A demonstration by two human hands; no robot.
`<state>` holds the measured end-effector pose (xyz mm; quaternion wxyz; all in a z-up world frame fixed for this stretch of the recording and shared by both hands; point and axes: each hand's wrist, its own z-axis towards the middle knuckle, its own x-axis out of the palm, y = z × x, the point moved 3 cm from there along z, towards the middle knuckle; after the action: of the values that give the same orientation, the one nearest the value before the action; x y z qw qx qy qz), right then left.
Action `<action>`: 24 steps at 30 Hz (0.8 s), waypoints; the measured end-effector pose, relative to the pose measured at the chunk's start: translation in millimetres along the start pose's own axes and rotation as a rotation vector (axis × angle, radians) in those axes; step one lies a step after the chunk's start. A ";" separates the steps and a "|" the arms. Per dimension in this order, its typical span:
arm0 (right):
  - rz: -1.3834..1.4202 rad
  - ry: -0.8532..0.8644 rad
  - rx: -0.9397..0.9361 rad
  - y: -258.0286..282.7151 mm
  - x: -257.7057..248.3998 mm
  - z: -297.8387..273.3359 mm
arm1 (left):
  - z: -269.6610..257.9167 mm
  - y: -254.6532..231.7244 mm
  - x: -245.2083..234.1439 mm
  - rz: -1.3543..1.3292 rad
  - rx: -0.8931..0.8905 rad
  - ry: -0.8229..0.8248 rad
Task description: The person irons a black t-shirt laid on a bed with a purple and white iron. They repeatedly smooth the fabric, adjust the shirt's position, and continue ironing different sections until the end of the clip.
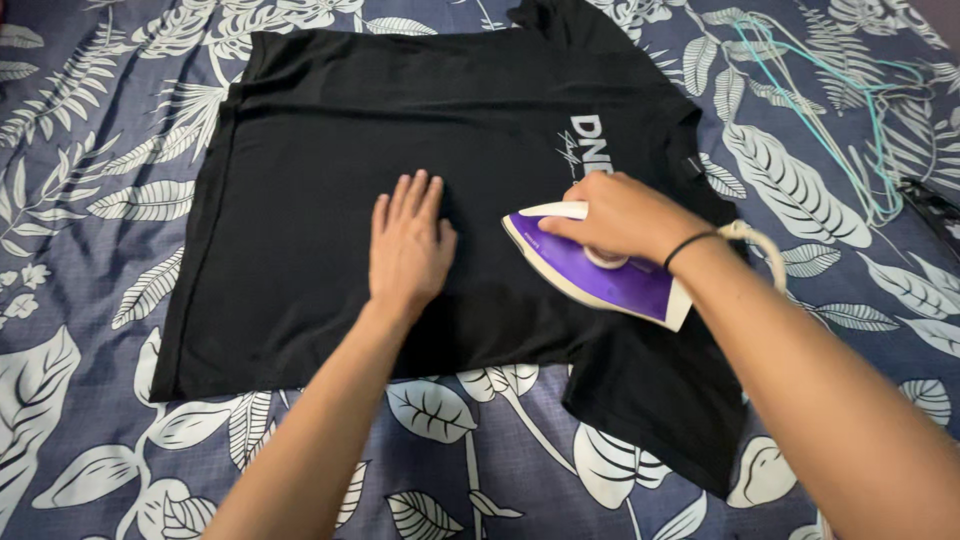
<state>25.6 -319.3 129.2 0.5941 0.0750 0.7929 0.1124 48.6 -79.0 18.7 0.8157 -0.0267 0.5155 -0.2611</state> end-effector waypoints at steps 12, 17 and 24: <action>-0.375 -0.424 -0.084 25.5 9.7 -6.5 | 6.6 -58.3 27.3 -0.097 0.056 0.055; -0.359 -0.514 -0.107 22.4 8.6 28.8 | 4.6 -59.5 25.0 -0.114 0.042 0.044; -0.393 -0.603 -0.113 10.3 4.5 59.5 | 6.4 -61.5 20.9 -0.108 0.037 0.051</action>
<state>81.3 -303.0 111.8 0.8148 -0.0819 0.5738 0.0123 36.5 -142.9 23.7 0.7874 -0.0331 0.5289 -0.3148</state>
